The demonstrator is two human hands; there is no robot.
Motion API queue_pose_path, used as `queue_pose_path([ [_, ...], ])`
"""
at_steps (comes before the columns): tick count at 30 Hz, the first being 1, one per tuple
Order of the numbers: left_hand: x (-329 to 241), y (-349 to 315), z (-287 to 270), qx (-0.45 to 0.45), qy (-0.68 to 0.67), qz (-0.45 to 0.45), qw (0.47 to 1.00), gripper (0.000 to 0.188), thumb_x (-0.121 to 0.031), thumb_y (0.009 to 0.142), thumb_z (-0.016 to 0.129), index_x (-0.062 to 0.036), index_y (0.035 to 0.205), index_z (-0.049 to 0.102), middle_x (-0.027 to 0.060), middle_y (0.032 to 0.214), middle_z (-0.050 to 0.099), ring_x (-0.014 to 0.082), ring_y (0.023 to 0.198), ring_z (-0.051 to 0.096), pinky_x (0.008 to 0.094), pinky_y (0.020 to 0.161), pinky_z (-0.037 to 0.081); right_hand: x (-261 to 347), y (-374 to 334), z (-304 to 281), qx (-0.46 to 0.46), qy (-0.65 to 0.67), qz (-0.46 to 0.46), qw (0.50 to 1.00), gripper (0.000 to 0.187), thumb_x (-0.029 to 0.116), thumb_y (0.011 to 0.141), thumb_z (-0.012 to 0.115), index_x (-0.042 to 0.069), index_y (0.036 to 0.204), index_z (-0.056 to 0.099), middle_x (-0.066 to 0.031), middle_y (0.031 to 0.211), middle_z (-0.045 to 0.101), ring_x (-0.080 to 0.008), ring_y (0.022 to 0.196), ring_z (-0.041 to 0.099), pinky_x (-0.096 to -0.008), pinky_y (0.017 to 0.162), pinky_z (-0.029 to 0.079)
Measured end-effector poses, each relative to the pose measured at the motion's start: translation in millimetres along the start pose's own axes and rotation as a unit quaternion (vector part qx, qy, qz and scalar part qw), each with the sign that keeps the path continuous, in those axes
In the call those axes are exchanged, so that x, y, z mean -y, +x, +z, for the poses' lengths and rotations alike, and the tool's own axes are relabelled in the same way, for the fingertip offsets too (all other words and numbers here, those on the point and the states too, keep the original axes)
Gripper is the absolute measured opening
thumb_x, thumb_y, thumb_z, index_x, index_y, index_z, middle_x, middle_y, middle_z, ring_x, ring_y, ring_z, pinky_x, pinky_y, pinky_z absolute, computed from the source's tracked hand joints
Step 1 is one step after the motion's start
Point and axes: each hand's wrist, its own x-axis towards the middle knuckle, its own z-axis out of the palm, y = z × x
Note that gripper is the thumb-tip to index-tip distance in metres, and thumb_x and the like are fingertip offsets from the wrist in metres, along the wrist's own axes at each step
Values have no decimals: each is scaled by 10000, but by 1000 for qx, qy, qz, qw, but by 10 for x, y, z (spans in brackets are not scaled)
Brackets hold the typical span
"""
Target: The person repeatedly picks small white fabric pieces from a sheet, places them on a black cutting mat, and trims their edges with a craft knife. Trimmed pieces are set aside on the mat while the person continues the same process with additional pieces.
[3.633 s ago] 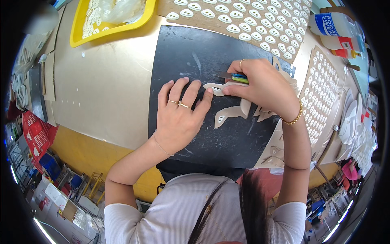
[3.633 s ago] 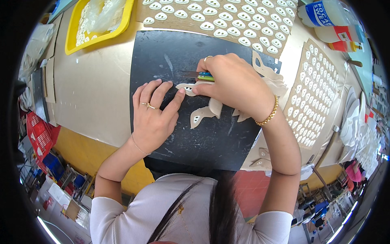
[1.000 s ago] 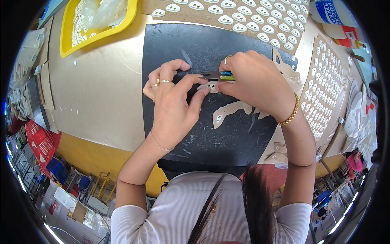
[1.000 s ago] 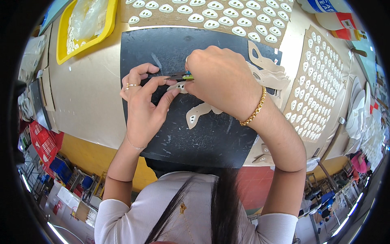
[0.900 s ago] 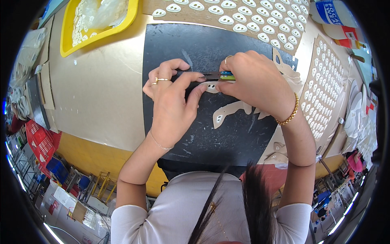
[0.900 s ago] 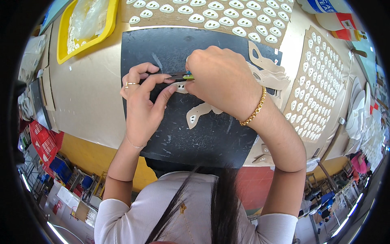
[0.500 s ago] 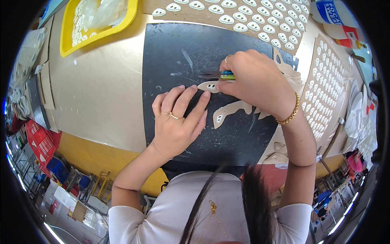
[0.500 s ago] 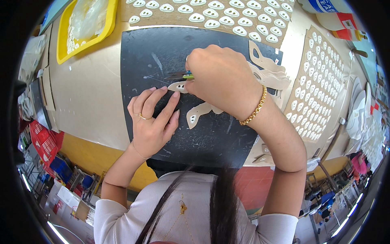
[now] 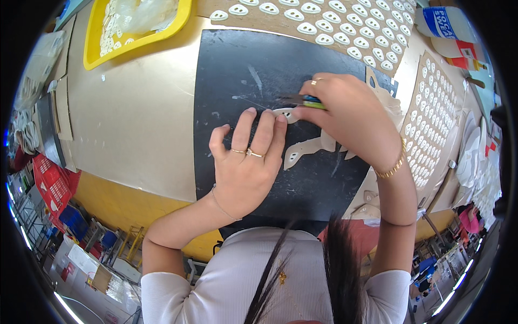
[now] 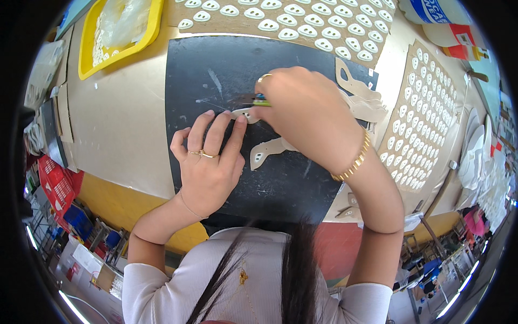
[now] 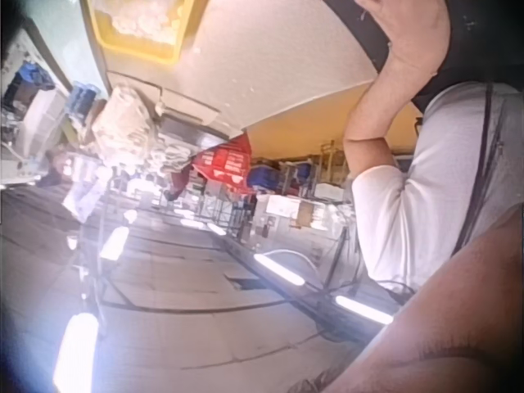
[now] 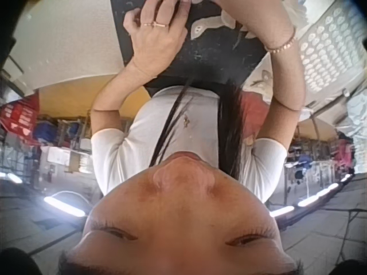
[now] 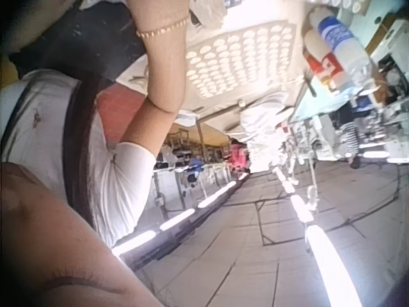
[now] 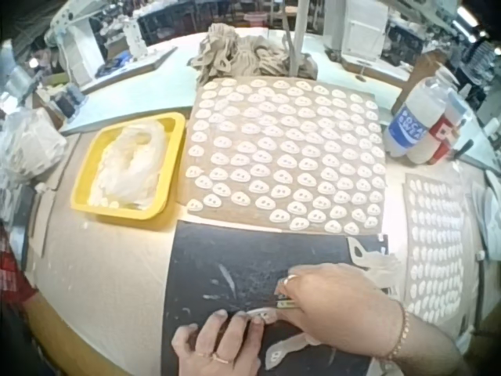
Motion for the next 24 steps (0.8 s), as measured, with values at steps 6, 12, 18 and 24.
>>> queue_pose_path([
  [6, -10, -67, 62, -8, 14, 18, 1000, 416, -165, 844, 628, -35, 1232, 705, 72, 1329, 558, 249, 1265, 507, 470, 962, 370, 157, -392, 24, -211, -14, -77, 974, 204, 40, 784, 681, 63, 987, 681, -98, 1136, 690, -300, 980, 624, -423, 823, 505],
  [12, 38, -121, 148, -27, -10, 44, 999, 414, -177, 858, 636, -31, 1240, 701, 70, 1366, 541, 242, 1264, 505, 466, 940, 375, 237, -775, 552, -145, -109, -124, 976, 195, 121, 796, 682, 119, 988, 645, -50, 1342, 666, -223, 1023, 602, -367, 844, 458],
  [18, 114, -143, 142, -9, -4, 55, 998, 530, -153, 779, 686, -57, 1300, 669, 34, 1412, 516, 230, 1287, 488, 471, 975, 355, 174, -751, 640, -158, -144, -124, 969, 158, 141, 810, 678, 131, 957, 621, -25, 1377, 653, -218, 1069, 596, -371, 881, 433],
  [24, 150, -80, 94, -11, 15, 77, 997, 426, -185, 861, 623, -55, 1261, 689, 65, 1355, 550, 237, 1264, 515, 476, 944, 380, 164, -728, 658, -164, -129, -114, 971, 145, 140, 818, 678, 137, 950, 618, -22, 1367, 656, -214, 1087, 599, -377, 888, 430],
])
